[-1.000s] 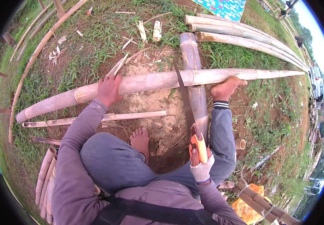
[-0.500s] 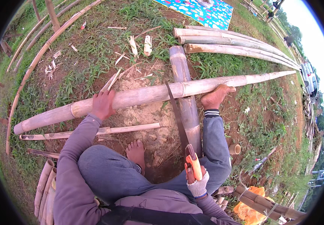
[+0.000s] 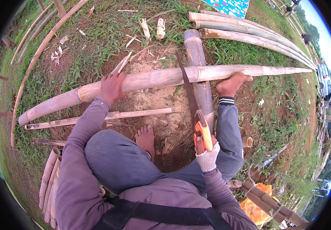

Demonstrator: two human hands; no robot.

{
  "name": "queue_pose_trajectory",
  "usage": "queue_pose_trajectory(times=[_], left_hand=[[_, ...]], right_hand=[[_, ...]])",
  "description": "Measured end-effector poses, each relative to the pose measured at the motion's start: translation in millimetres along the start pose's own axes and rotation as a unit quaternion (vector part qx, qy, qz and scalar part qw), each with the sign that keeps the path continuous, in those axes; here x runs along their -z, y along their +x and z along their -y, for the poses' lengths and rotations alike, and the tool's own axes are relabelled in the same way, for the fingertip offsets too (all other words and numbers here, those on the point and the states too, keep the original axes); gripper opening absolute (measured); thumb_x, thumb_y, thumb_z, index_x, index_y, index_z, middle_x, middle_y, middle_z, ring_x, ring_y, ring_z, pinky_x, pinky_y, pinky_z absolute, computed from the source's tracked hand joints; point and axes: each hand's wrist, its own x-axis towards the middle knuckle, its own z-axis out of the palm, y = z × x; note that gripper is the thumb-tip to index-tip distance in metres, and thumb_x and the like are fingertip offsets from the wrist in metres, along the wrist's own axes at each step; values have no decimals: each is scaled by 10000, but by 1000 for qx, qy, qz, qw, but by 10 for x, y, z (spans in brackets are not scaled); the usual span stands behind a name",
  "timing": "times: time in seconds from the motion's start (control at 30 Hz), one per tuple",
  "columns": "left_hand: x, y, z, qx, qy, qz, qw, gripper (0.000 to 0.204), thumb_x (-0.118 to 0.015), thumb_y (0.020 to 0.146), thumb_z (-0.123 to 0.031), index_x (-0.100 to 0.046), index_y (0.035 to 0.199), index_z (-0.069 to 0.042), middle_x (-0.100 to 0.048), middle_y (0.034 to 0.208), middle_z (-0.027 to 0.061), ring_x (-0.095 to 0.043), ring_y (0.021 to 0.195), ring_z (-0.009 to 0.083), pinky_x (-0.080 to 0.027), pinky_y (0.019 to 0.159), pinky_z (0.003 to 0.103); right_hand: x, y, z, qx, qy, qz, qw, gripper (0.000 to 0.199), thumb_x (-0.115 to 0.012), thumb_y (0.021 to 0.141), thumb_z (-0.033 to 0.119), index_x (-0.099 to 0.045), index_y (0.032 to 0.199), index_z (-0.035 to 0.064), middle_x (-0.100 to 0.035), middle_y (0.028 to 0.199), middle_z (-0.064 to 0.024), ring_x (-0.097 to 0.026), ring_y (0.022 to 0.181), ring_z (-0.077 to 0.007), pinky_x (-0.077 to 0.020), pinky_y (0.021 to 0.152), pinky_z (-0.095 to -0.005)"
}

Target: The person sits on the ground and uses a hand saw to cut long bamboo poles into shorter sections. They repeatedly position a pole on a support log, saw through it, and then move the cut piece to a growing pile.

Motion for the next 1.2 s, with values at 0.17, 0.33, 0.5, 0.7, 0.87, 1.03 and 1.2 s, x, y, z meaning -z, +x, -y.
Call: queue_pose_trajectory(times=[0.17, 0.33, 0.5, 0.7, 0.87, 1.03, 1.2], left_hand=[[-2, 30, -82, 22, 11, 27, 999, 937, -962, 627, -245, -526, 1448, -132, -641, 1339, 145, -633, 1249, 388, -493, 1044, 532], [-38, 25, -46, 3, 21, -30, 999, 834, -986, 630, -283, -546, 1325, -146, -679, 1239, 130, -668, 1206, 371, -504, 1018, 533], [85, 44, -6, 11, 17, -6, 1000, 840, -988, 625, -283, -553, 1331, -149, -681, 1250, 123, -666, 1213, 368, -502, 1010, 531], [-6, -212, 152, 55, 20, 18, 998, 907, -949, 624, -222, -539, 1428, -132, -649, 1342, 137, -630, 1255, 389, -486, 1041, 531], [6, -3, -79, 25, 13, 10, 1000, 906, -939, 636, -221, -533, 1442, -140, -650, 1327, 133, -636, 1239, 389, -483, 1043, 537], [47, 1, -16, 3, 4, 8, 1000, 881, -930, 647, -229, -539, 1432, -146, -655, 1300, 132, -644, 1227, 375, -486, 1036, 532], [-41, -144, 130, 24, 6, -5, 1000, 884, -941, 635, -222, -543, 1421, -144, -658, 1303, 131, -643, 1232, 378, -492, 1027, 539]], right_hand=[[305, -481, -76, 39, -30, 51, 997, 443, -623, 1027, -41, -555, 1464, -66, -636, 1462, -212, -662, 1295, -289, -581, 1067, -392], [-556, 1289, 213, 61, -44, -17, 997, 321, -719, 1003, 52, -683, 1293, -81, -769, 1229, -141, -756, 1093, -239, -599, 963, -358], [-528, 857, 436, 119, -189, -1, 975, 319, -720, 1004, 66, -687, 1288, -77, -772, 1230, -138, -759, 1081, -245, -597, 963, -357], [630, -313, -576, -226, 197, 111, 947, 639, -460, 1098, 305, -375, 1621, -52, -504, 1597, -249, -577, 1386, -377, -570, 1103, -430], [-463, 920, 108, 57, -125, -38, 990, 328, -809, 941, 122, -717, 1202, -54, -788, 1107, -170, -767, 1002, -242, -587, 845, -367], [-407, 860, 143, 106, -180, -11, 978, 342, -809, 938, 109, -713, 1222, -54, -786, 1135, -166, -764, 1010, -246, -590, 857, -363], [351, 44, -211, -68, 87, 114, 987, 486, -630, 1035, 144, -556, 1465, -70, -652, 1418, -227, -662, 1261, -334, -587, 1023, -385]])
